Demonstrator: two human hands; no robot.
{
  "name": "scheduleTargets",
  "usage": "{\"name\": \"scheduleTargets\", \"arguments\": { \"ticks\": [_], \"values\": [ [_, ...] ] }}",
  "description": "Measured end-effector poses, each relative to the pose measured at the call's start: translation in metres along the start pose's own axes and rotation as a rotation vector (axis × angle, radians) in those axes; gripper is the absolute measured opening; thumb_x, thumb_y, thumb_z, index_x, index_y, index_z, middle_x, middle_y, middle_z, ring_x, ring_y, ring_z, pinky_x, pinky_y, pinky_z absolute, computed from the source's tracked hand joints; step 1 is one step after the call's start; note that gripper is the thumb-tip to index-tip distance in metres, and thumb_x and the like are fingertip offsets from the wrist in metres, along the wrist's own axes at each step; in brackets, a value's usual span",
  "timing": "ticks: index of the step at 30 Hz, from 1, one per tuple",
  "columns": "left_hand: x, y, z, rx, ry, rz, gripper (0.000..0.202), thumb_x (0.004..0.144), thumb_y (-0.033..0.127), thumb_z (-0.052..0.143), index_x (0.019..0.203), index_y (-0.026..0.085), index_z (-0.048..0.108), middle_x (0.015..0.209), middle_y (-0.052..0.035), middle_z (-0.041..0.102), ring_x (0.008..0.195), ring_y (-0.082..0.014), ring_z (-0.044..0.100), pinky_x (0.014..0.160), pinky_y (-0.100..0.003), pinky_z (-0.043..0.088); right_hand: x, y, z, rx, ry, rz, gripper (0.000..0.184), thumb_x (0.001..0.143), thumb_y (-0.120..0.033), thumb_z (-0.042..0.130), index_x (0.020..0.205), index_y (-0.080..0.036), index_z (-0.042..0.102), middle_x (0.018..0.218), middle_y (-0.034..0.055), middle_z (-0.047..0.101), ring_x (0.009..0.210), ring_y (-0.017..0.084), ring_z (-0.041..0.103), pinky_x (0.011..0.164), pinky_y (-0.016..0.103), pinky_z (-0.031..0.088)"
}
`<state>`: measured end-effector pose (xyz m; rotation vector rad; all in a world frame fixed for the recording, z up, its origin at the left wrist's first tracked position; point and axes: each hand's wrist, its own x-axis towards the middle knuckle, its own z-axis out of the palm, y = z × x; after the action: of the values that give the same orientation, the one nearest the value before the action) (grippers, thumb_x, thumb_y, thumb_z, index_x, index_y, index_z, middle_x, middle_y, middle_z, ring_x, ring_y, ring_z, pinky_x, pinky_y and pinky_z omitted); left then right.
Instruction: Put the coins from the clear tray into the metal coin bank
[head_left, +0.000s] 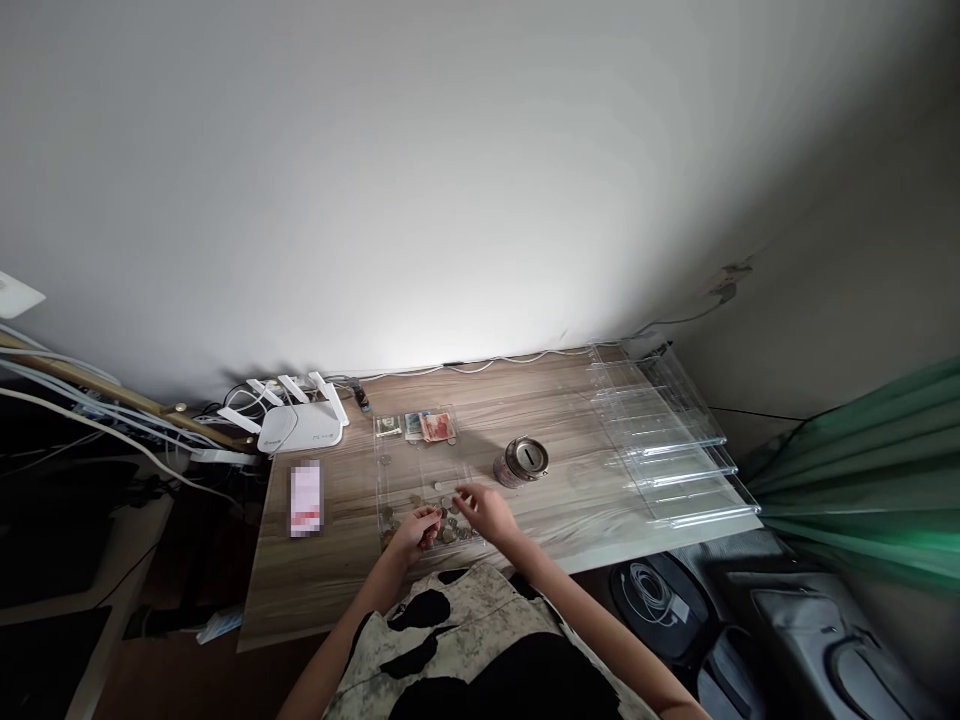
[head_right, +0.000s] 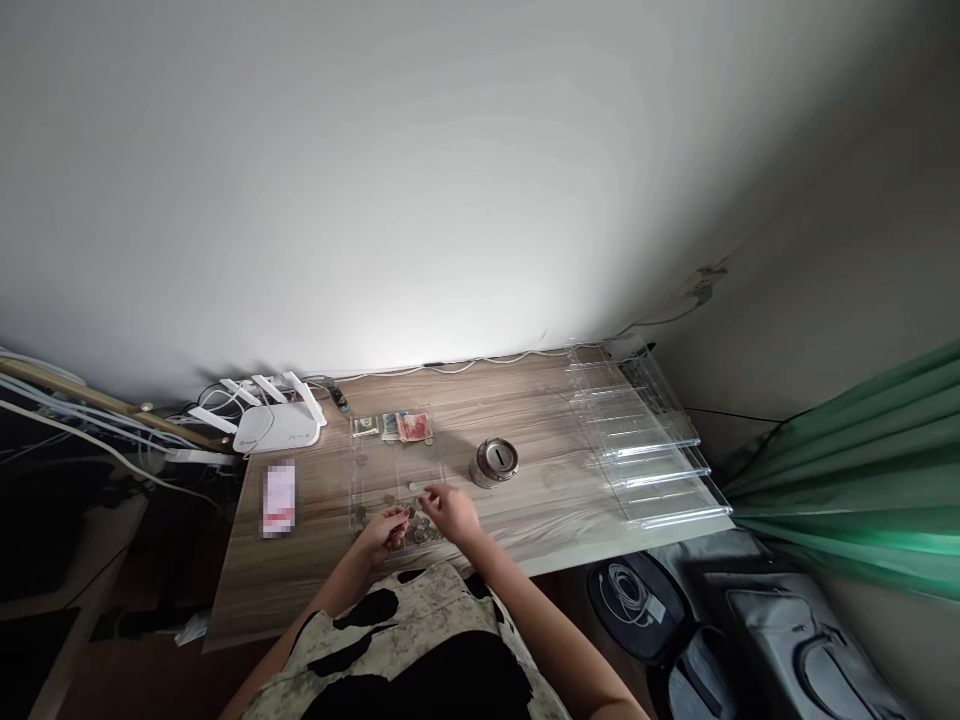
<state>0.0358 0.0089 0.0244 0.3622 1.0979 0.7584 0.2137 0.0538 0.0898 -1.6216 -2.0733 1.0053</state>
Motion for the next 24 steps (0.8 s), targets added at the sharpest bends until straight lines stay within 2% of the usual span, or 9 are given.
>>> {"name": "scheduleTargets", "arguments": {
  "ticks": [3, 6, 9, 12, 14, 16, 18, 20, 24],
  "values": [
    [0.001, -0.001, 0.003, 0.014, -0.047, -0.003, 0.033, 0.066, 0.04, 0.075, 0.067, 0.015, 0.055, 0.052, 0.0059, 0.044, 0.04, -0.0019, 0.027, 0.042, -0.022, 0.013, -0.004, -0.009, 0.028, 0.036, -0.117, -0.037, 0.02, 0.079, -0.026, 0.056, 0.086, -0.022, 0.073, 0.073, 0.0016, 0.07, 0.062, 0.014, 0.059, 0.058, 0.022, 0.041],
    [-0.002, -0.001, 0.004, 0.021, -0.095, 0.006, 0.028, 0.068, 0.037, 0.074, 0.072, 0.013, 0.06, 0.055, 0.0032, 0.049, 0.041, -0.0027, 0.032, 0.042, -0.022, 0.017, -0.006, -0.008, 0.032, 0.094, -0.123, -0.069, 0.019, 0.076, -0.022, 0.056, 0.081, -0.022, 0.074, 0.07, 0.0013, 0.07, 0.063, 0.014, 0.06, 0.059, 0.022, 0.042],
    [-0.008, 0.005, 0.005, -0.014, -0.045, -0.005, 0.02, 0.072, 0.029, 0.069, 0.08, 0.011, 0.064, 0.063, -0.0012, 0.057, 0.046, -0.0056, 0.041, 0.045, -0.021, 0.025, -0.003, 0.004, 0.011, 0.111, 0.048, -0.038, 0.022, 0.078, -0.024, 0.053, 0.083, -0.021, 0.074, 0.077, 0.0033, 0.073, 0.068, 0.016, 0.063, 0.064, 0.024, 0.044],
    [-0.013, 0.013, 0.003, -0.078, 0.035, -0.05, 0.015, 0.074, 0.022, 0.065, 0.087, 0.013, 0.065, 0.078, -0.0068, 0.066, 0.056, -0.0092, 0.05, 0.051, -0.022, 0.035, 0.005, 0.026, -0.031, 0.011, 0.393, 0.11, 0.028, 0.082, -0.033, 0.051, 0.093, -0.021, 0.073, 0.082, 0.0051, 0.073, 0.07, 0.017, 0.063, 0.065, 0.025, 0.044],
    [-0.015, 0.018, 0.001, -0.11, 0.056, -0.072, 0.016, 0.075, 0.02, 0.065, 0.09, 0.015, 0.065, 0.087, -0.0097, 0.068, 0.062, -0.0117, 0.055, 0.055, -0.023, 0.039, 0.011, 0.046, -0.061, -0.082, 0.53, 0.225, 0.028, 0.08, -0.036, 0.053, 0.096, -0.022, 0.072, 0.077, 0.0042, 0.072, 0.07, 0.018, 0.063, 0.062, 0.025, 0.042],
    [-0.014, 0.019, -0.003, -0.134, 0.07, -0.075, 0.016, 0.075, 0.018, 0.064, 0.091, 0.015, 0.065, 0.093, -0.0109, 0.069, 0.065, -0.013, 0.057, 0.057, -0.024, 0.041, 0.015, 0.064, -0.086, -0.172, 0.585, 0.272, 0.025, 0.079, -0.034, 0.055, 0.091, -0.021, 0.072, 0.075, 0.0035, 0.071, 0.069, 0.018, 0.062, 0.06, 0.024, 0.039],
    [-0.013, 0.017, -0.005, -0.149, 0.079, -0.074, 0.015, 0.075, 0.017, 0.064, 0.089, 0.014, 0.065, 0.095, -0.0107, 0.069, 0.064, -0.0118, 0.057, 0.054, -0.022, 0.039, 0.016, 0.077, -0.1, -0.263, 0.59, 0.258, 0.02, 0.078, -0.032, 0.055, 0.084, -0.021, 0.071, 0.074, 0.0031, 0.069, 0.07, 0.017, 0.061, 0.059, 0.023, 0.037],
    [-0.011, 0.014, -0.005, -0.162, 0.075, -0.063, 0.015, 0.073, 0.016, 0.064, 0.088, 0.015, 0.064, 0.097, -0.0102, 0.07, 0.059, -0.0094, 0.054, 0.05, -0.02, 0.036, 0.015, 0.083, -0.102, -0.338, 0.57, 0.227, 0.018, 0.079, -0.029, 0.055, 0.08, -0.021, 0.071, 0.074, 0.0032, 0.069, 0.071, 0.017, 0.06, 0.058, 0.023, 0.035],
    [-0.008, 0.007, -0.002, -0.167, 0.039, -0.046, 0.012, 0.072, 0.018, 0.065, 0.082, 0.016, 0.058, 0.098, -0.0104, 0.07, 0.054, -0.0064, 0.052, 0.045, -0.018, 0.03, 0.015, 0.078, -0.09, -0.428, 0.514, 0.202, 0.016, 0.079, -0.025, 0.056, 0.081, -0.021, 0.072, 0.075, 0.0044, 0.068, 0.073, 0.016, 0.059, 0.058, 0.023, 0.032]
  ]
}}
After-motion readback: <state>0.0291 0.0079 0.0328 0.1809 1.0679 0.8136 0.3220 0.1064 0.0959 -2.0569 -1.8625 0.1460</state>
